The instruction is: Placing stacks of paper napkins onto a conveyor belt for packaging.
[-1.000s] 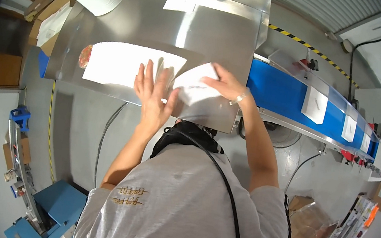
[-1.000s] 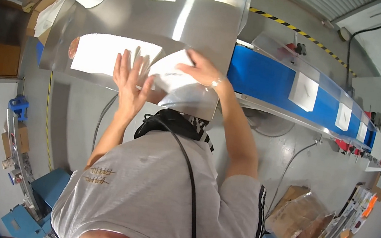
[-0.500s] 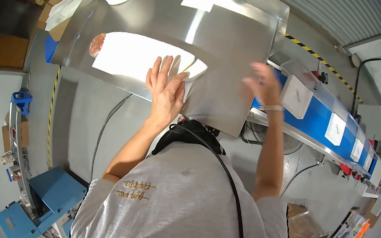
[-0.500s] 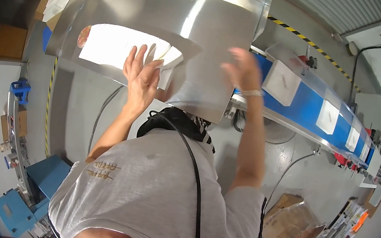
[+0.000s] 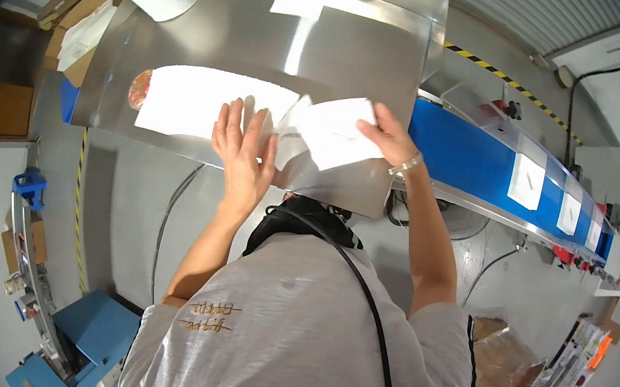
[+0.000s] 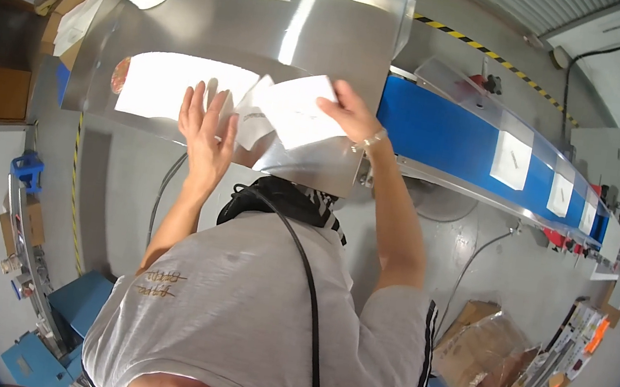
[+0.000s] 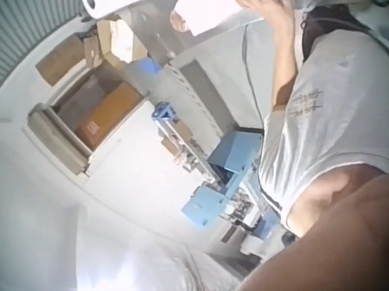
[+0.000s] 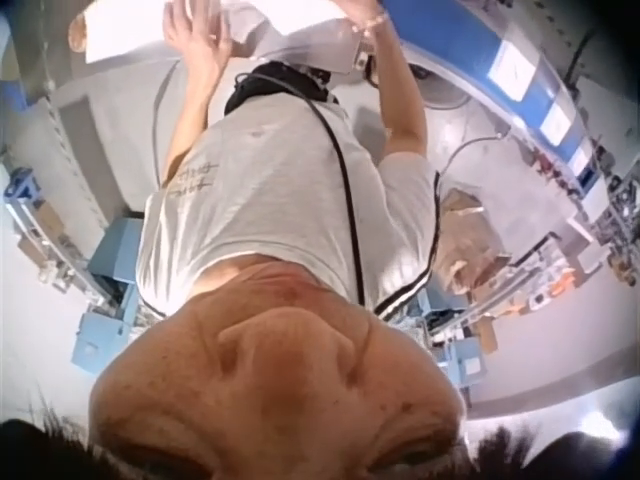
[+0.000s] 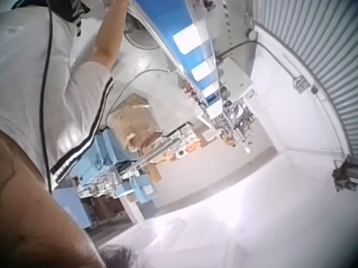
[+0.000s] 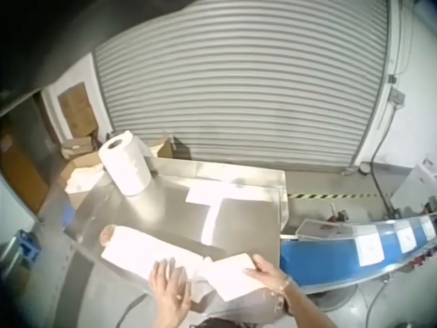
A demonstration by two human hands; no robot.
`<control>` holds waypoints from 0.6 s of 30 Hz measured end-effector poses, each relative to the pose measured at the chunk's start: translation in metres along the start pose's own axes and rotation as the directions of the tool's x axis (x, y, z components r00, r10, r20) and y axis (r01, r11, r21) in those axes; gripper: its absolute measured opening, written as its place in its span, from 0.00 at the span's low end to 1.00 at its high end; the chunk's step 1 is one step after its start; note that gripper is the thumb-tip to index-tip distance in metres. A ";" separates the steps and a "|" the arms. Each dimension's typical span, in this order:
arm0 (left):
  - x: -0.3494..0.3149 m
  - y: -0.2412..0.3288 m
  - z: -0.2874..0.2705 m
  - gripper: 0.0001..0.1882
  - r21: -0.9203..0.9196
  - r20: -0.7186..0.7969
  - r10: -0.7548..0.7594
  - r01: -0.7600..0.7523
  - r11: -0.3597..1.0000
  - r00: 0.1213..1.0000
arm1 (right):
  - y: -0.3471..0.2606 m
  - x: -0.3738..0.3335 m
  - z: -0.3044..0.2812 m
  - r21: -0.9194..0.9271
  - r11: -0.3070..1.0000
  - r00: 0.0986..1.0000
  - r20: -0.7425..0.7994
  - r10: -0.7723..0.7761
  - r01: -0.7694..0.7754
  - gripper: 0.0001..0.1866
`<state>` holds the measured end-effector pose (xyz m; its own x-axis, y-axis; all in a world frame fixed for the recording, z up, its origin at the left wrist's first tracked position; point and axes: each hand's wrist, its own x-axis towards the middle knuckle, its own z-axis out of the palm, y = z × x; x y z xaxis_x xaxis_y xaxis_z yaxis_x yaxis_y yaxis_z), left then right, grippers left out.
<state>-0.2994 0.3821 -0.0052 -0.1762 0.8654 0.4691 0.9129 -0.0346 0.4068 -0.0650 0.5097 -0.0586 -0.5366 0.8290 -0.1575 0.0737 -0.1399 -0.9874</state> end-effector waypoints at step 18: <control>-0.002 -0.002 -0.001 0.17 -0.042 -0.027 0.063 -0.064 0.997 0.998 | -0.005 -0.014 -0.033 -0.757 0.651 0.915 -0.223 -0.335 0.054 0.24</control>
<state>-0.3011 0.3798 -0.0057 -0.1285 0.8479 0.5144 0.9061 -0.1104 0.4083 -0.0305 0.5168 -0.0524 -0.3289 0.9263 0.1839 0.6554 0.3641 -0.6617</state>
